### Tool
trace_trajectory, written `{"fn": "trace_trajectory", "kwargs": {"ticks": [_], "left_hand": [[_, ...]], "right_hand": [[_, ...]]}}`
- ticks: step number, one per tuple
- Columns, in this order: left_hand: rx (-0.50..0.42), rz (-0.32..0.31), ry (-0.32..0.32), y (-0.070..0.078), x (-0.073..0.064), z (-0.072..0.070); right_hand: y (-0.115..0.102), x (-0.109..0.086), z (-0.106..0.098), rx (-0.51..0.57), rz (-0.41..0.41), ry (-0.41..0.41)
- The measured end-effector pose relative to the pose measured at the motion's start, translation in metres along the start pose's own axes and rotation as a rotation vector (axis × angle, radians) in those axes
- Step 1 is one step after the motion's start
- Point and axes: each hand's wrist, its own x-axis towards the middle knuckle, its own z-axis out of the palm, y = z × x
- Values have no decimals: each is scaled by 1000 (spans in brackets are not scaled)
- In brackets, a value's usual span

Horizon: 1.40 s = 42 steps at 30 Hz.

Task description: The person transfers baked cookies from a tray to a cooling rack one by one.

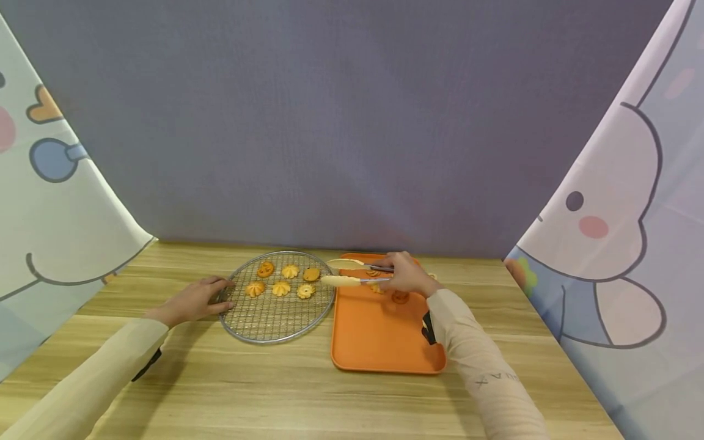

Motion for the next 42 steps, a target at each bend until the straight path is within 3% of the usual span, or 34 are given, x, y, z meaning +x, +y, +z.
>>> {"fn": "trace_trajectory", "kwargs": {"ticks": [5,14,22,42], "left_hand": [[-4,-1,3,1,-1,1],[6,13,14,2,-1,-1],[-3,5,8,1,0,-1],[14,5,1,1,2,-1]], "right_hand": [[13,-8,-7,4,35,16],[40,-24,-16,-55,4,93],[51,-35,-26,-35,105,74],[64,-39,-35,-97,119,50]]}}
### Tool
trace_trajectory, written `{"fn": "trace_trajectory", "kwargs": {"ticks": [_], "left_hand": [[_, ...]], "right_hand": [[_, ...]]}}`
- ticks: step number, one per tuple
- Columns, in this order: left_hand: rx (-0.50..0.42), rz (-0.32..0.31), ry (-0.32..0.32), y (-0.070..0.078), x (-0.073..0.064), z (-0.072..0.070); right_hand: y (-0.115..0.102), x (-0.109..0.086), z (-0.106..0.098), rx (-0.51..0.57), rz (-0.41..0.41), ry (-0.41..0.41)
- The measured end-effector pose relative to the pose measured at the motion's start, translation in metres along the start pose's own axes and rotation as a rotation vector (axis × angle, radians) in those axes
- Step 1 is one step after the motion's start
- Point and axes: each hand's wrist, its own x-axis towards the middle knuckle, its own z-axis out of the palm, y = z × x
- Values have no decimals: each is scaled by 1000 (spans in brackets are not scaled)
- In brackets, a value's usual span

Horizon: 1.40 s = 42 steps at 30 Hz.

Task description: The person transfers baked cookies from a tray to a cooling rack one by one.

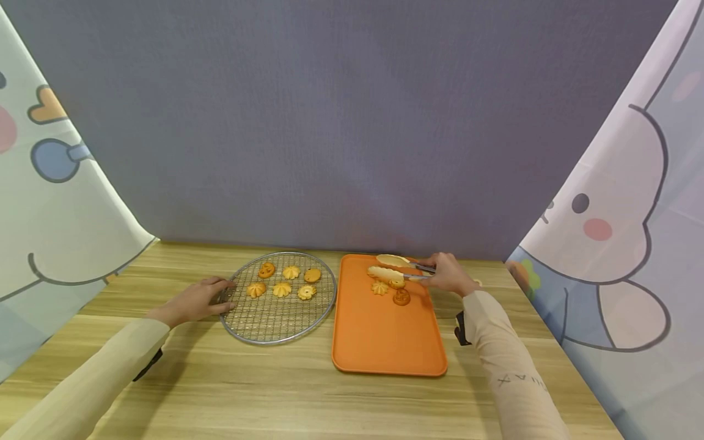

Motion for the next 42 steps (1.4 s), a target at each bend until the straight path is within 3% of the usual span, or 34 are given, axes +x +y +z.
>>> {"fn": "trace_trajectory", "kwargs": {"ticks": [15,42], "left_hand": [[-1,1,2,2,-1,-1],[-8,-4,0,-1,-1,3]], "right_hand": [[-1,2,0,19,40,-49],[-8,14,-4,45,35,-107]]}}
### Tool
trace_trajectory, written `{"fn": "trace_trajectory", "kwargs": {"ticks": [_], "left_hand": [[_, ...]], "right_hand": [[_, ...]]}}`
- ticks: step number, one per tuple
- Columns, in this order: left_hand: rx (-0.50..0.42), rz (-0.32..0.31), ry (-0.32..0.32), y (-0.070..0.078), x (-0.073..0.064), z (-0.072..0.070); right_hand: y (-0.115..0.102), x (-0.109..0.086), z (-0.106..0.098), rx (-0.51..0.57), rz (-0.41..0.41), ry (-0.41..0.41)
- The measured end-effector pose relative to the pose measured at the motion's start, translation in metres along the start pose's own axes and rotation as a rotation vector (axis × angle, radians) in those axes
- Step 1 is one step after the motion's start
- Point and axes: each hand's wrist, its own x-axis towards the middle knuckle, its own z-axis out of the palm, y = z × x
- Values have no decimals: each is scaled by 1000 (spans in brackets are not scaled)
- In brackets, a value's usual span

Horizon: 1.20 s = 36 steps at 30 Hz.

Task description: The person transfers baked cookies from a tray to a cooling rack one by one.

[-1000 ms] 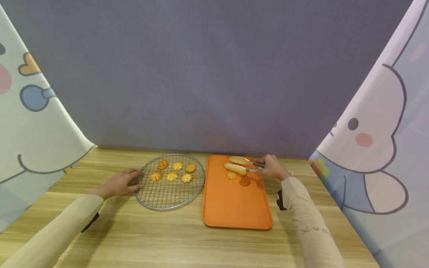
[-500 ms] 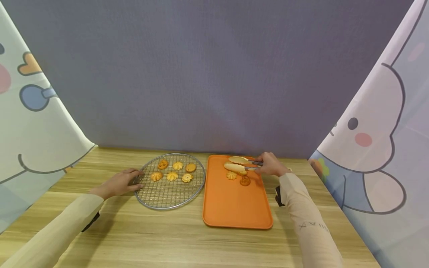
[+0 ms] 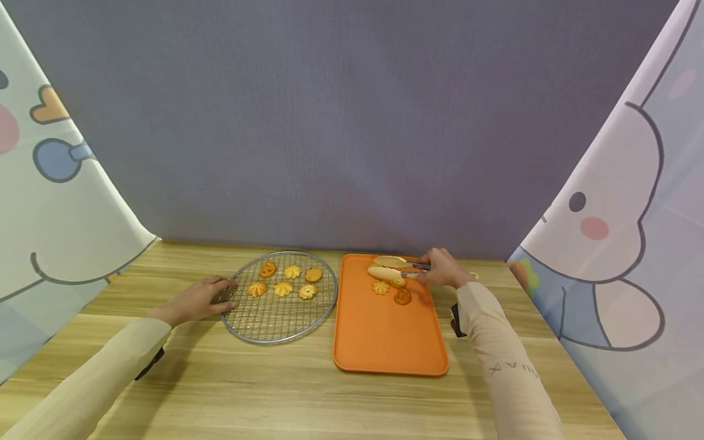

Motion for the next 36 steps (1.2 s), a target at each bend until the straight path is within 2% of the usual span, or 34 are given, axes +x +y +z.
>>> {"fn": "trace_trajectory", "kwargs": {"ticks": [25,36], "left_hand": [[-3,-8,-20,1,0,-2],[-5,-13,-29,0,1,-3]], "right_hand": [[0,3,6,-34,17,22],[0,1,3,-36,-22,37]]}}
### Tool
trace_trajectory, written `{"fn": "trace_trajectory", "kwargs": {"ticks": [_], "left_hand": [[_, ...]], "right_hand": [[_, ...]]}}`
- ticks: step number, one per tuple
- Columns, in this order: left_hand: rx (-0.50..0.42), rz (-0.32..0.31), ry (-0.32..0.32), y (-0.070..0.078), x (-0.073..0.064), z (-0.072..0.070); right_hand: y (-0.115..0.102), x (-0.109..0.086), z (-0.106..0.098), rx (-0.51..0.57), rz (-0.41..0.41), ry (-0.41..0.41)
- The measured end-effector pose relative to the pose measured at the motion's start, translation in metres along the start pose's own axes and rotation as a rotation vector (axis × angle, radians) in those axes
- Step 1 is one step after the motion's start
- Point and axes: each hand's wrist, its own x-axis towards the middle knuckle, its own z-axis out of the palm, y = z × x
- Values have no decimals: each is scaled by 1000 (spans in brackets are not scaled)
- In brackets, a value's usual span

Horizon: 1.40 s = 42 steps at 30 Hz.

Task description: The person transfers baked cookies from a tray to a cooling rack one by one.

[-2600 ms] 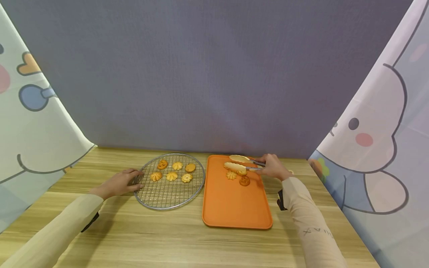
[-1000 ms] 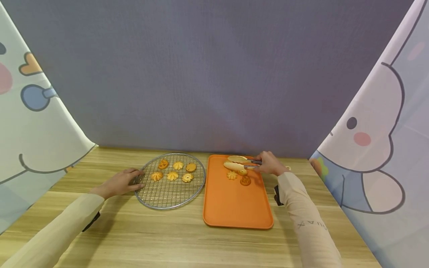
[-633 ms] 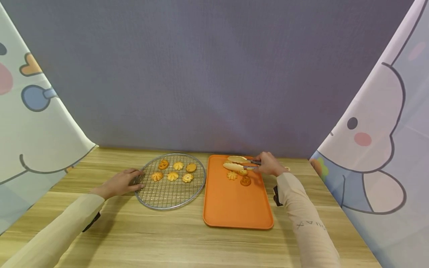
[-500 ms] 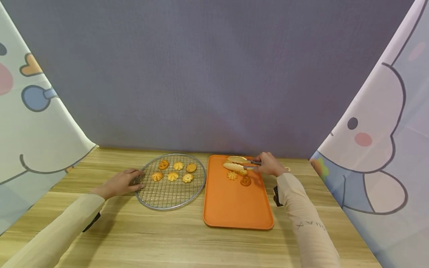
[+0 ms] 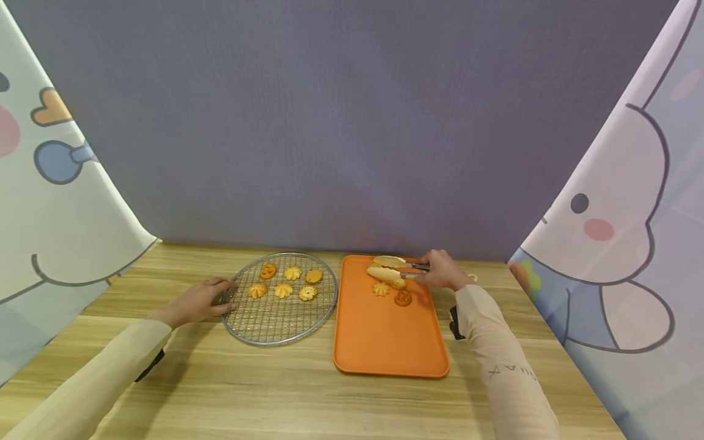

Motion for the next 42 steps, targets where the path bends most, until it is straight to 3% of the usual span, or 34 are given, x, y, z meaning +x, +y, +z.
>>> {"fn": "trace_trajectory", "kwargs": {"ticks": [12,23,30,39,42], "left_hand": [[-7,-8,-1,-1,1,3],[-3,-12,-8,3,-1,-2],[-5,5,9,4,-1,-2],[-7,7,12,2,-1,-2],[-3,9,13,1,-1,-1]], "right_hand": [[-5,-1,-3,2,-16,-4],[-22,1,-3,-54,-94,-8],[-36,1,-2,-14,-121,-32],[-52,5,3,-33,-261,-7],[-63,9,5,-13,-242,-39]]}}
